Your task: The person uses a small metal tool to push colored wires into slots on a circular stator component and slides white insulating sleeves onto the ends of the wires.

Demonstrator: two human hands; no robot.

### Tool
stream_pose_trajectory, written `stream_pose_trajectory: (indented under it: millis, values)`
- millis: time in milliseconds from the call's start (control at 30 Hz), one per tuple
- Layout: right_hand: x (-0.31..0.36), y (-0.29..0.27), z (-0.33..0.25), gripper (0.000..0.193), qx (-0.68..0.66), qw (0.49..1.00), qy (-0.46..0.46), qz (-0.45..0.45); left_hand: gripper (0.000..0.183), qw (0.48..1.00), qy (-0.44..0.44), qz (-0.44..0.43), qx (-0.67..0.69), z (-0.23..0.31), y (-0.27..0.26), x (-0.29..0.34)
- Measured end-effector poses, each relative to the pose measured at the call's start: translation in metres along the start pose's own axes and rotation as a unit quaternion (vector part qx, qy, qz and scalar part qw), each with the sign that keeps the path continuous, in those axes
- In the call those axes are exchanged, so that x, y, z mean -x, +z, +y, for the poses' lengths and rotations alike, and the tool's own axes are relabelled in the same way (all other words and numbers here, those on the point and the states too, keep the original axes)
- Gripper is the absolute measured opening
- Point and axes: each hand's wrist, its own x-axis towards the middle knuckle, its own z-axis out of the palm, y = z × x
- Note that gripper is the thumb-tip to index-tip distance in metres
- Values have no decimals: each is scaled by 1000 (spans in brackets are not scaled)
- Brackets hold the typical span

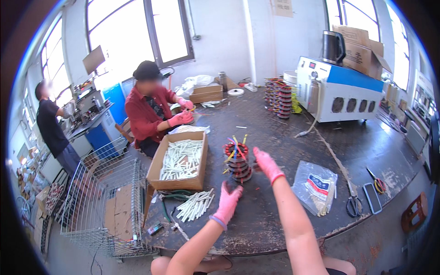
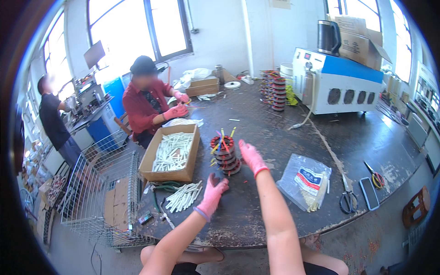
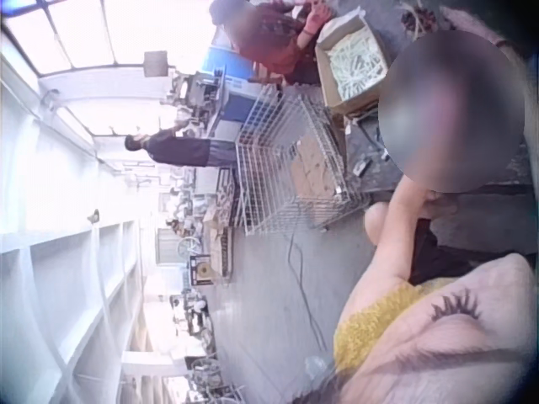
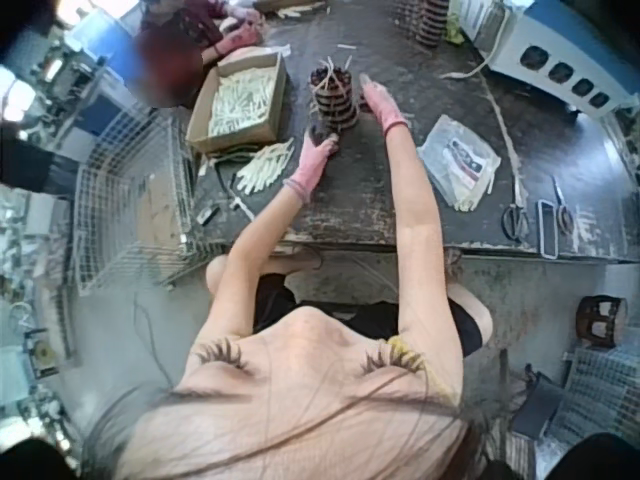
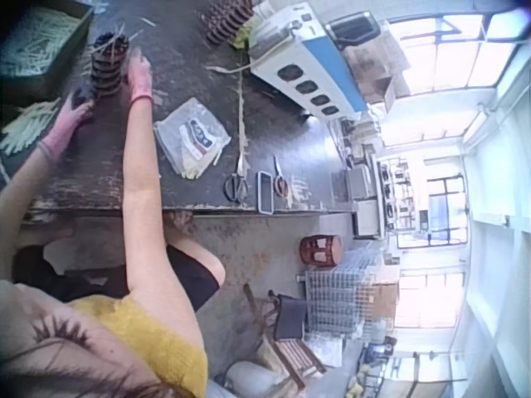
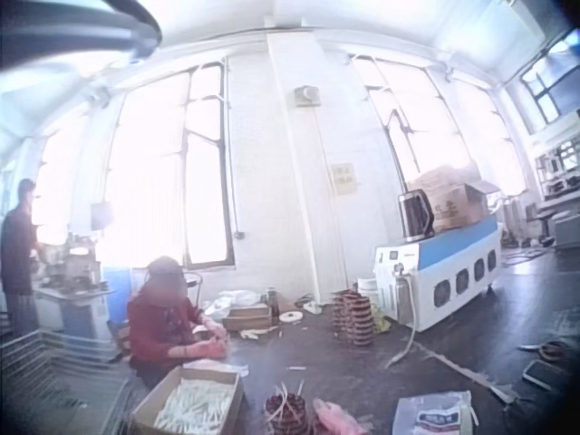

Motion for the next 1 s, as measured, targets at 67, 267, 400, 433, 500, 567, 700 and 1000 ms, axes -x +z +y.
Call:
stream_pose_trajectory:
  millis: [67, 267, 400, 433, 500, 567, 700, 1000]
  values:
    - [25, 10, -46, 68, 11, 999, -31, -25, 83, 998, 4, 14, -67, 8, -17, 44]
    - [18, -9, -97, 56, 311, 947, -54, 54, 75, 939, 185, -66, -282, 3, -38, 125]
    - [18, 10, -91, 49, 373, 912, -96, 137, 65, 971, 152, -87, -161, -4, -54, 138]
    - [29, 9, -97, 42, 360, 913, -130, 140, 64, 982, 123, -92, -109, -7, -56, 138]
    - [60, 1, -111, 39, 292, 934, -163, 123, 59, 979, 156, -78, -108, -16, -56, 134]
    - [96, -6, -111, 35, 235, 946, -206, 82, 52, 980, 171, -48, -87, -30, -64, 125]
    - [183, -9, -68, 31, 234, 932, -275, 29, 36, 956, 271, 89, -72, -34, -64, 116]
    - [240, 16, 46, 39, 377, 914, -149, -3, 42, 880, 341, 146, -298, -26, -63, 120]
